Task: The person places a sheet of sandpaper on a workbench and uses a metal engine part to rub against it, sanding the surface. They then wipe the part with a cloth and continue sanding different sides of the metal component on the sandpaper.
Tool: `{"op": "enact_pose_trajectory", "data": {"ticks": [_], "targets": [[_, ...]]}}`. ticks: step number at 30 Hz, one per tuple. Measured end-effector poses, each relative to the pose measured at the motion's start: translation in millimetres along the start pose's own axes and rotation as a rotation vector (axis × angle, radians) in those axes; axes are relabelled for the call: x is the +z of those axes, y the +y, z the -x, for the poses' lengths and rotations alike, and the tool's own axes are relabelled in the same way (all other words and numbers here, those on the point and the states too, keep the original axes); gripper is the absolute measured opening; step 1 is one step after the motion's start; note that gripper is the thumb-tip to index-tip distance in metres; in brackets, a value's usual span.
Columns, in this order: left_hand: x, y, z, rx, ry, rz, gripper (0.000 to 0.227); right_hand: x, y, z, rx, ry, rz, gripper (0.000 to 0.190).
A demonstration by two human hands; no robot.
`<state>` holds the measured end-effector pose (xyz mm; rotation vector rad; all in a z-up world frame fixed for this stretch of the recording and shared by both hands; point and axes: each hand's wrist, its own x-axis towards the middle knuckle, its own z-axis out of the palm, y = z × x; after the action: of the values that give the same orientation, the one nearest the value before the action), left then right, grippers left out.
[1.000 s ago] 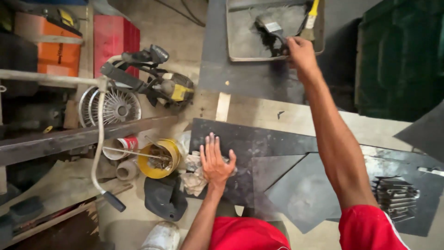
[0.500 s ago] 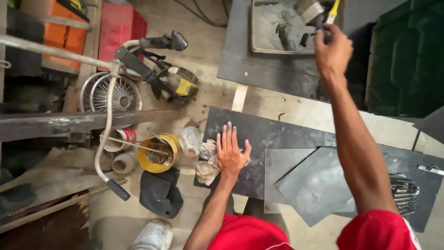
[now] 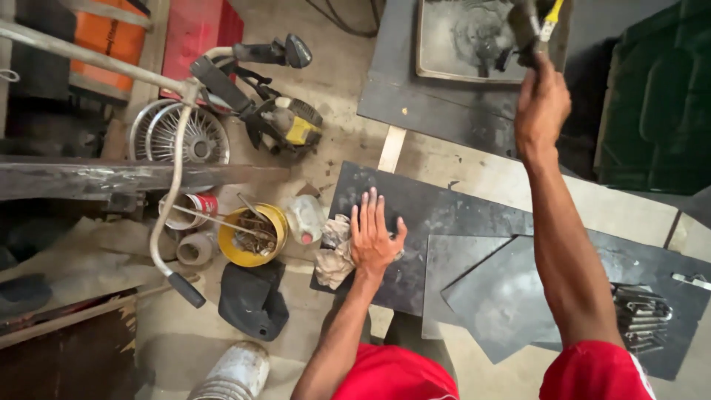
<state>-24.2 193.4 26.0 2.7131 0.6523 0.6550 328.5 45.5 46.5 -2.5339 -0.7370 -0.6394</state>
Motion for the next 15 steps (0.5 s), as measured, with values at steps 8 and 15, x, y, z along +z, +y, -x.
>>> {"op": "enact_pose_trajectory", "data": {"ticks": [8,15], "targets": [[2.1,-1.5,3.8,0.014,-0.011,-0.01,0.05,-48.1,-49.4,-28.0,-0.095,0.19,-0.129,0.027],[1.1,1.2,4.1,0.013,0.016,0.0,0.049,0.8,-23.8,20.7,0.298,0.042,-0.206,0.017]]}}
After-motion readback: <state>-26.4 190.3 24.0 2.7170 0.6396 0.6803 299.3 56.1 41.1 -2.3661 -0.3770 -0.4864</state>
